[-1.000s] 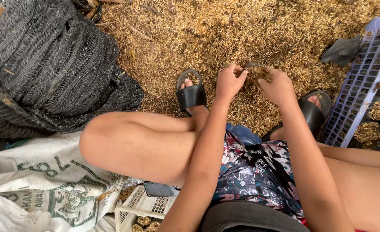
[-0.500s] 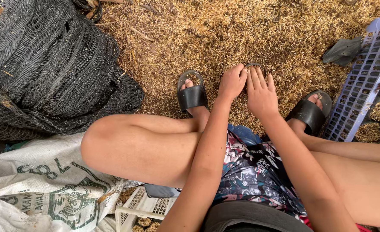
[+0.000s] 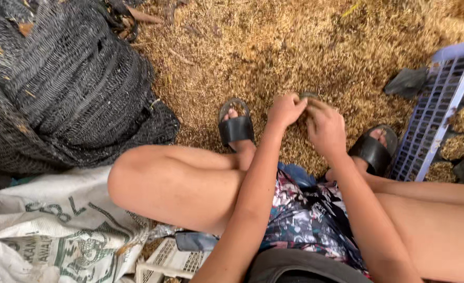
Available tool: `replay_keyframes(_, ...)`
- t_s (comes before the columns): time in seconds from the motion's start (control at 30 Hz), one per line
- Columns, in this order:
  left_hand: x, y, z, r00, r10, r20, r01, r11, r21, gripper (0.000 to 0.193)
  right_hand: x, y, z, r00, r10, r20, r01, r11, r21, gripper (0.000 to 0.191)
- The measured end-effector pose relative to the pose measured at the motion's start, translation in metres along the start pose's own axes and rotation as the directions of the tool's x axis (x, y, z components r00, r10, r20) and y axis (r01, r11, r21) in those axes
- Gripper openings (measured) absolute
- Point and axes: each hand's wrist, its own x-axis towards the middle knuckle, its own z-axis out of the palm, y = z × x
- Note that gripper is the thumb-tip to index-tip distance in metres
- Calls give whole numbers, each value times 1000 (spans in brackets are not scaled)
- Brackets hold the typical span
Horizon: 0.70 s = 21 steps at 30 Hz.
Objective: The person sits on the ground and uses a small dark mold to scoop and compress loose granular material into compact cylindrical shapes. They repeatedly fill the mold, press the material, and place the finished units into a nearby white crate.
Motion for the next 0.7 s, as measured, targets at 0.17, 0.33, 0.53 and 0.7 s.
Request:
replay_keyframes(0.17, 11, -4, 10, 854, 423, -303, -459, 887, -57, 42, -12, 2, 26, 858, 480, 184, -456, 547, 702, 61)
replay_keyframes(0.33, 7, -19, 23, 929, 272, -252, -293, 955, -47, 48, -17, 0, 30, 940, 340, -21, -257, 750, 610, 64)
replay_keyframes(0.53, 15, -10, 9, 866, 392, -311, -430, 901, -60, 46, -22, -19, 18, 997, 46, 57, -63, 929, 365, 67)
replay_keyframes(0.7, 21, 2, -1, 886, 444, -134, -458, 883, -101, 38, -5, -22, 24, 1000, -8, 28, 10, 999, -53, 70)
